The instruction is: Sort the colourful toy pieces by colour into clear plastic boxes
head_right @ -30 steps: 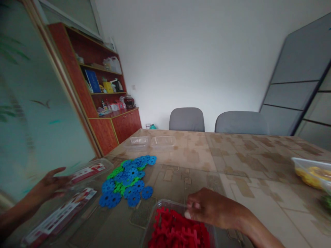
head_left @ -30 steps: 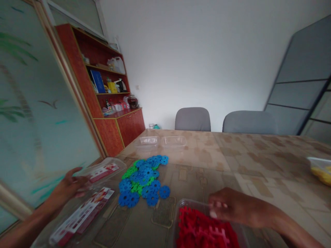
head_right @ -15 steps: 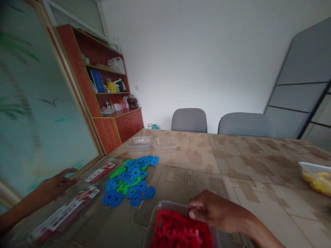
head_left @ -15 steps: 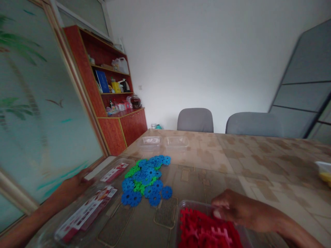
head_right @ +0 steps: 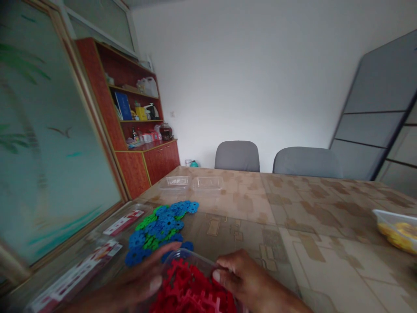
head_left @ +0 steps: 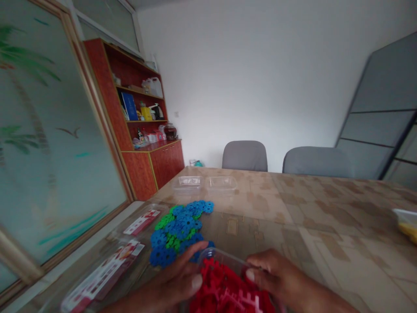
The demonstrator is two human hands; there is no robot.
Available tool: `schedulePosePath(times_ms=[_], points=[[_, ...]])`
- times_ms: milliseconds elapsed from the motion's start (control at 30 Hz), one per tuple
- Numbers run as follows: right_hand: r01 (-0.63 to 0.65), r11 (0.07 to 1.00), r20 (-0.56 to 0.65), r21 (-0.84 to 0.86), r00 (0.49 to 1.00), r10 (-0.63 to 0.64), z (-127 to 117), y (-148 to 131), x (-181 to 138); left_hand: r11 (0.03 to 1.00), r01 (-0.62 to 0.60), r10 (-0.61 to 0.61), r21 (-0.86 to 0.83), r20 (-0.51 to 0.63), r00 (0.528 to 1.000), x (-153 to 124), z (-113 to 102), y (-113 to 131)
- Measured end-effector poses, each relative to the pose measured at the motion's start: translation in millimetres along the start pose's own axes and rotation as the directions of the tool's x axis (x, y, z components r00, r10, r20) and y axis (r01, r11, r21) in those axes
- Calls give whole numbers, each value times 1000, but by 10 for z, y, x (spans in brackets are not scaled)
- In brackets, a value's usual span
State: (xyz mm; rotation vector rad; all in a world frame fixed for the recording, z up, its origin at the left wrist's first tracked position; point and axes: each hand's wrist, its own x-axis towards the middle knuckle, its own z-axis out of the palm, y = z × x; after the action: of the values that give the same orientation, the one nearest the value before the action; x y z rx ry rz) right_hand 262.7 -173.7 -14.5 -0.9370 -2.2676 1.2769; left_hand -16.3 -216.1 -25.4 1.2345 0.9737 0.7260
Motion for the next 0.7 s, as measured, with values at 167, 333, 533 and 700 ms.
schedulePosePath(times_ms=[167, 333, 533, 700], points=[[21, 993, -106, 117, 994, -8, 30, -39, 17, 998, 57, -58, -36, -23, 998, 81, -45, 210], [15, 961, -227, 277, 973, 50, -73, 207, 105, 898, -128, 287, 422, -340, 895, 192, -591, 717], [-48, 963, -216, 266, 971, 108, -80, 412, 171, 307, 213, 669, 928, -369, 645, 412, -1306, 981], [-38, 970, -209, 241, 974, 90, -76, 438, 153, 118, 500, 619, 858, -457, 639, 517, -1367, 878]])
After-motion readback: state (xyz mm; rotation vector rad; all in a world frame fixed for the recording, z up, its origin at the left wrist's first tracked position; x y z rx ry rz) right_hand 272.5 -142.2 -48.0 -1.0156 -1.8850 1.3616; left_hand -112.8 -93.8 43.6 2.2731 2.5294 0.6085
